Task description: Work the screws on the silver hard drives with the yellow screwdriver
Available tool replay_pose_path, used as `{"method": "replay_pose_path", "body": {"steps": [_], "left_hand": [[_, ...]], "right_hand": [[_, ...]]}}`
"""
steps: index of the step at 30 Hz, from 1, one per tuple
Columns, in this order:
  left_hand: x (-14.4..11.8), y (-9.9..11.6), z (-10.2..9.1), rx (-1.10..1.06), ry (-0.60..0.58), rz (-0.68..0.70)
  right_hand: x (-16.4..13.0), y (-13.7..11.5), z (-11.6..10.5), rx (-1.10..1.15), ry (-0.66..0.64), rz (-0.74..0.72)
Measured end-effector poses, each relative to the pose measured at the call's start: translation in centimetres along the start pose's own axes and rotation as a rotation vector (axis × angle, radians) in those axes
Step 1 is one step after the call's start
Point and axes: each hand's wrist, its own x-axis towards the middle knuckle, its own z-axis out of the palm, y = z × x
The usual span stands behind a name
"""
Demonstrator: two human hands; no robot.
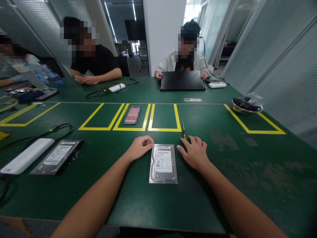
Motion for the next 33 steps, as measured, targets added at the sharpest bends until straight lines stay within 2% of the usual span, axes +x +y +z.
{"method": "replay_pose_path", "body": {"steps": [4,12,16,20,24,30,33], "left_hand": [[0.0,0.2,0.0,0.018,0.0,0.017],[0.0,0.1,-0.1,0.042,-0.008,0.033],[0.0,0.1,-0.2,0.05,-0.008,0.029],[0.0,0.2,-0.2,0.04,-0.017,0.027],[0.0,0.1,-0.3,0.034,-0.02,0.031],[0.0,-0.2,-0.3,0.035,-0.016,0.051],[0.0,-0.3,-0.2,0.062,-0.013,0.055]], "right_hand": [[0.2,0.1,0.1,0.001,0.024,0.011],[0.5,0.9,-0.7,0.082,0.157,0.036],[0.7,1.4,-1.3,0.199,0.279,0.025],[0.7,1.3,-2.2,0.364,0.47,0.007],[0.3,0.3,-4.3,0.493,0.566,0.03],[0.6,-1.9,-9.3,0.654,0.546,-0.118],[1.5,-3.0,-11.7,0.662,0.504,-0.191]]}}
